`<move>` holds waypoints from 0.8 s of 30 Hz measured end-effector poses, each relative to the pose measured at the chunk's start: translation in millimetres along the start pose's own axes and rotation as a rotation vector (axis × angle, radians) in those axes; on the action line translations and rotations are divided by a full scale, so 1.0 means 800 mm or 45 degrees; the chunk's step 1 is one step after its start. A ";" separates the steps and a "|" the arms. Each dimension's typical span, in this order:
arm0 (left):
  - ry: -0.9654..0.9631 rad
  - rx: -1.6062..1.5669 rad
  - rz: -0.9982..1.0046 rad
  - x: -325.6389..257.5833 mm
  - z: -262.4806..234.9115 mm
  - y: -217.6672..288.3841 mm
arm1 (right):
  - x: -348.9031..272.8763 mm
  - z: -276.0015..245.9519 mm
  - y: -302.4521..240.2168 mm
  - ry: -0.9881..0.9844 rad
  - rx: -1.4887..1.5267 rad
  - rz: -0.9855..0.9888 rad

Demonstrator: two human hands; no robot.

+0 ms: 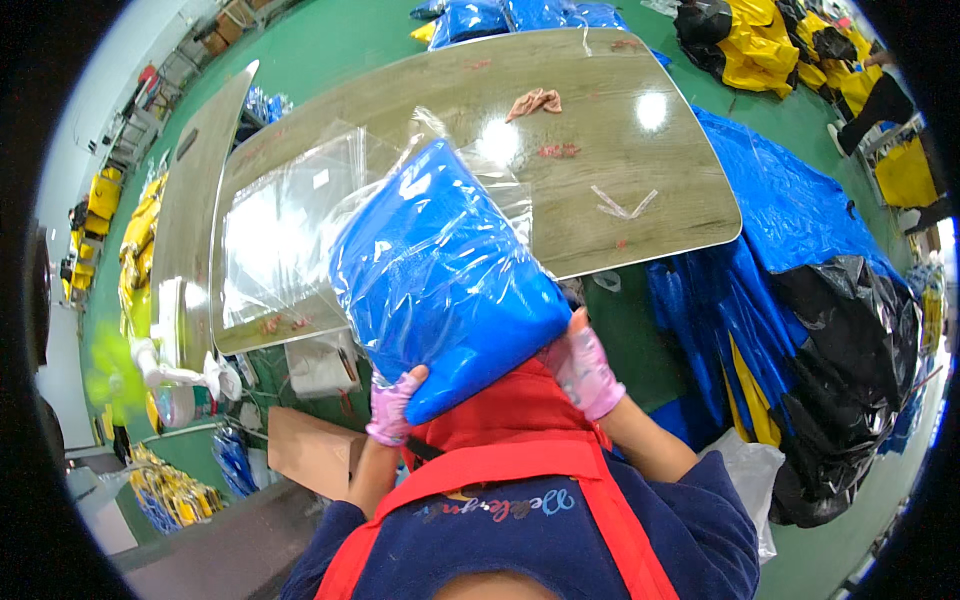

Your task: The person folds a blue and black plastic bag and places it into a clear plastic sleeve. This process is repeated multiple times with different bags.

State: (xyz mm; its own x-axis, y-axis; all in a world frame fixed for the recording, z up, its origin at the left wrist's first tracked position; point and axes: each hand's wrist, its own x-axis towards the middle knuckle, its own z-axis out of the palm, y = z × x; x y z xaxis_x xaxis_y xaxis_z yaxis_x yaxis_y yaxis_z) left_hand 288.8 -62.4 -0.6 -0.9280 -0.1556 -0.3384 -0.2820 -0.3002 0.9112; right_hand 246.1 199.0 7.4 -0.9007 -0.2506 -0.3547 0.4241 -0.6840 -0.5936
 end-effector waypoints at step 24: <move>-0.260 0.952 1.853 0.114 0.212 0.133 | 0.103 0.052 -0.102 0.424 -0.711 -1.394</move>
State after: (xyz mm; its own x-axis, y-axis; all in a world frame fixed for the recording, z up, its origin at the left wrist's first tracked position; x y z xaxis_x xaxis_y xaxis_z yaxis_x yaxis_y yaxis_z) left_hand 132.8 50.8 105.2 -0.4998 0.2539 0.8281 0.8085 0.4796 0.3409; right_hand 133.4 205.6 56.9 -0.7711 0.4989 0.3956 -0.4680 -0.0230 -0.8834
